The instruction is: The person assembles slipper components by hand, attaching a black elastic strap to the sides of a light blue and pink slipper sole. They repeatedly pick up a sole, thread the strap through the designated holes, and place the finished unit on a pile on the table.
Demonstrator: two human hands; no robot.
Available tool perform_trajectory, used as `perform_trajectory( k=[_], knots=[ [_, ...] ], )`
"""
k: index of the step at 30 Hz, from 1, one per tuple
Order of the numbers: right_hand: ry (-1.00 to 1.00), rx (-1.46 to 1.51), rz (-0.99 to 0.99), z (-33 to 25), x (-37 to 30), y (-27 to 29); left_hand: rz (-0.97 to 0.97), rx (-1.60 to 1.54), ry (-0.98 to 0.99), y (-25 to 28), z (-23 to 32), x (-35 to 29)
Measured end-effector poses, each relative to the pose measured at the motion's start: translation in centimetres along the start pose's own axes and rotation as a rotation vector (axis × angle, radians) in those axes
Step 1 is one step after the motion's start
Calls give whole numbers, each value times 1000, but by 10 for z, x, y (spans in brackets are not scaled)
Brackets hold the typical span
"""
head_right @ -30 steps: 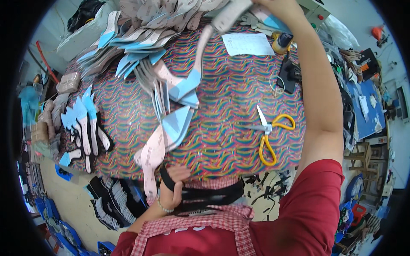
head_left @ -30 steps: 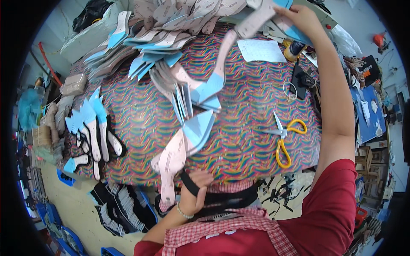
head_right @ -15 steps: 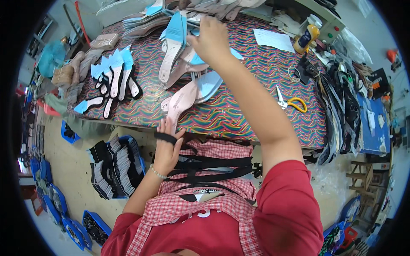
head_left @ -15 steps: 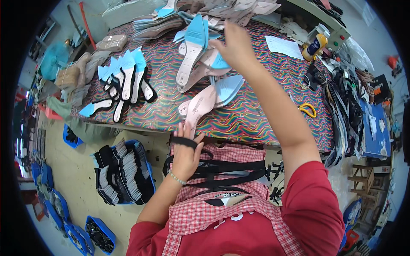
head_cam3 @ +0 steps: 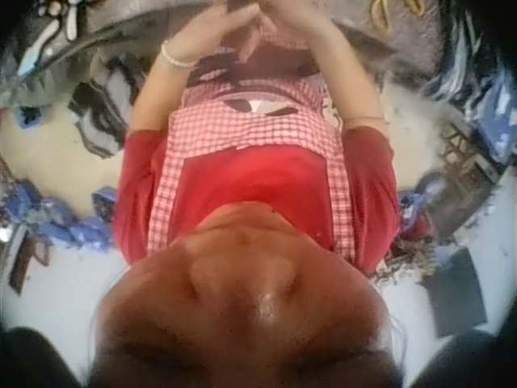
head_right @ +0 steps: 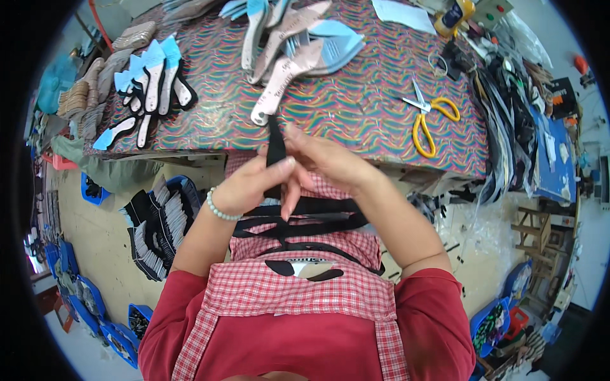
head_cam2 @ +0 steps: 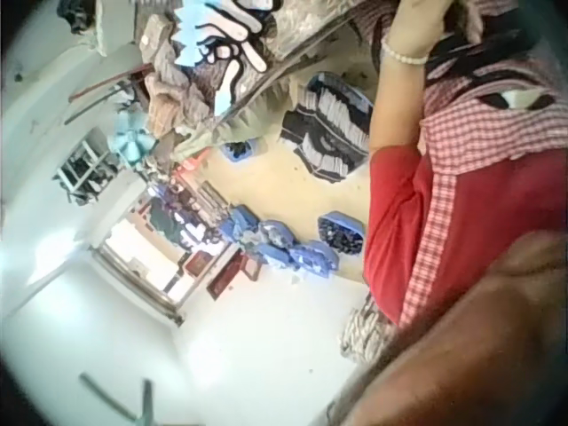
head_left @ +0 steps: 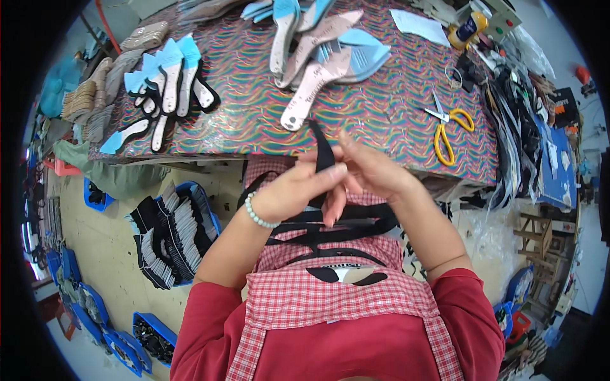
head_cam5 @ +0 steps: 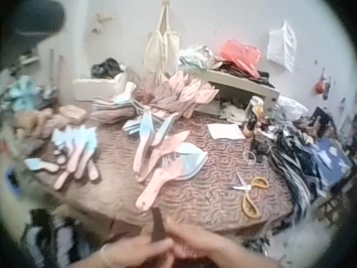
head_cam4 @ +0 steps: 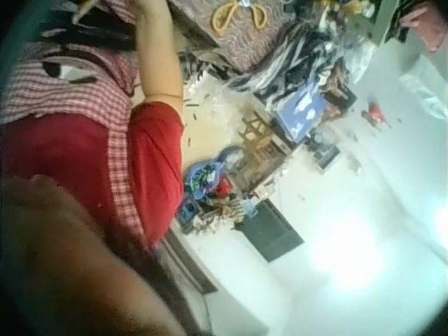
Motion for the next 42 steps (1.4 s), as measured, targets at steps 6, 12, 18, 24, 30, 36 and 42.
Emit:
perform_trajectory(
  k=[6, 12, 18, 24, 30, 36, 42],
  knots=[
    [254, 79, 327, -1, -7, 6, 72, -2, 127, -8, -41, 6],
    [320, 32, 368, -9, -11, 26, 176, 399, 17, -4, -32, 15],
    [685, -1165, 609, -63, 24, 96, 1301, 1481, -553, 59, 47, 61],
    [587, -1732, 607, -50, 62, 148, 755, 670, 117, 133, 73, 74],
    [448, -373, 386, -62, 14, 69, 665, -73, -229, 67, 40, 27],
    [428, -129, 333, -18, -3, 21, 673, -299, -289, 30, 11, 21],
    [453, -41, 456, -8, -6, 5, 740, -224, -382, 22, 6, 6]
  ],
)
Point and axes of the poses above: each hand's wrist, its own x-axis towards the middle knuckle, its own y-axis out of the back of the hand, z = x × y, the point moved 3 cm from there along x, towards the middle knuckle, and after that the axes turned 12 degrees about y, right-handed, at the moved point
